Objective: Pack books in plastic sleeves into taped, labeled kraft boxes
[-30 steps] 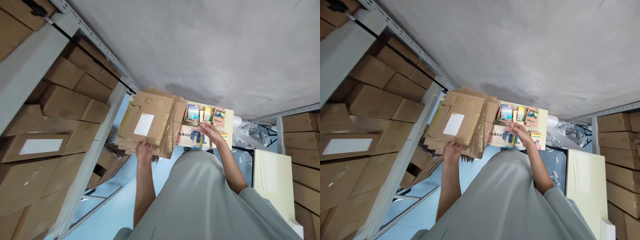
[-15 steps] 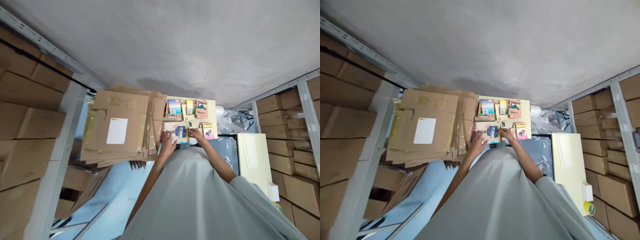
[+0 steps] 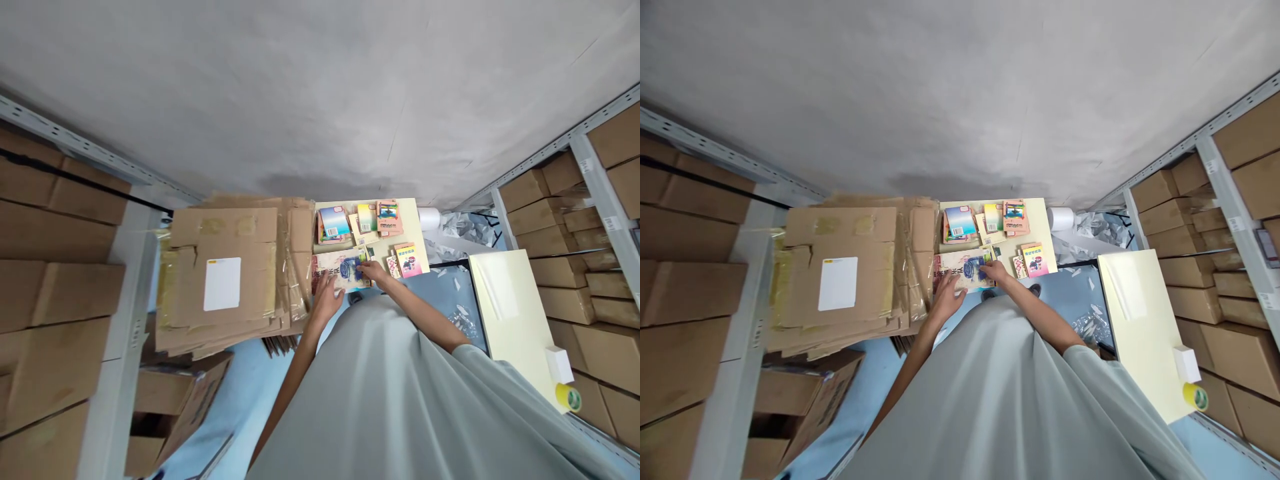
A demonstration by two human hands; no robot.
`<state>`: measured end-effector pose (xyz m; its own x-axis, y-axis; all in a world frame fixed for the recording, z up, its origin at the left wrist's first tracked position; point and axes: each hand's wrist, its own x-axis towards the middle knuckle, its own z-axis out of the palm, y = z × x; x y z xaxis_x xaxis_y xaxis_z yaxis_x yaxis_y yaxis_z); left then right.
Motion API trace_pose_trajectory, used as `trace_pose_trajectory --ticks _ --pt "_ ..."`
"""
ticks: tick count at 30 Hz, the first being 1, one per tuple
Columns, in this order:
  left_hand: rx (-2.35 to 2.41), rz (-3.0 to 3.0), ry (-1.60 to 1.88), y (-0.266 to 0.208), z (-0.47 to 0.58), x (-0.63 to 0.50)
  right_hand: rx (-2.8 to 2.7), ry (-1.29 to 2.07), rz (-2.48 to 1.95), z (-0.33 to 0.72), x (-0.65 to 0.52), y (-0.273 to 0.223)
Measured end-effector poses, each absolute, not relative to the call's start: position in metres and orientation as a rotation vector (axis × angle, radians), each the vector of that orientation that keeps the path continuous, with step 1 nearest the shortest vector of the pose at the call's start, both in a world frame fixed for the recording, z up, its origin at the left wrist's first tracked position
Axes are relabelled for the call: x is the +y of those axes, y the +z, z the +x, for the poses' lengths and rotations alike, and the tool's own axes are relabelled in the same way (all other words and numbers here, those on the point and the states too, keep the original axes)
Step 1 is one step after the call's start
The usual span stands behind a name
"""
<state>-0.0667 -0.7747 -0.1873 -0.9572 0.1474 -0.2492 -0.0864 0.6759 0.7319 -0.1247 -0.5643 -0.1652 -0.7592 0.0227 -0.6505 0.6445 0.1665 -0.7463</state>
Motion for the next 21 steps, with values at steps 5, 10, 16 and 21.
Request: trace_pose_trajectory --ticks 5,10,16,21 --pt "2.563 -0.052 1.336 -0.171 -0.065 -0.771 1.918 -1.618 0.678 -0.124 -0.575 -0.149" --pt "2.500 -0.127 1.545 -0.146 -0.052 -0.765 1.881 -1.777 0.651 -0.112 -0.546 -0.113" --pt "2.079 -0.347 1.686 -0.124 -0.050 -0.720 1.870 -2.117 0.775 -0.055 -0.461 -0.065" --pt "1.628 -0.320 1.762 -0.109 -0.063 -0.647 1.764 -2.301 1.154 0.029 -0.411 -0.036"
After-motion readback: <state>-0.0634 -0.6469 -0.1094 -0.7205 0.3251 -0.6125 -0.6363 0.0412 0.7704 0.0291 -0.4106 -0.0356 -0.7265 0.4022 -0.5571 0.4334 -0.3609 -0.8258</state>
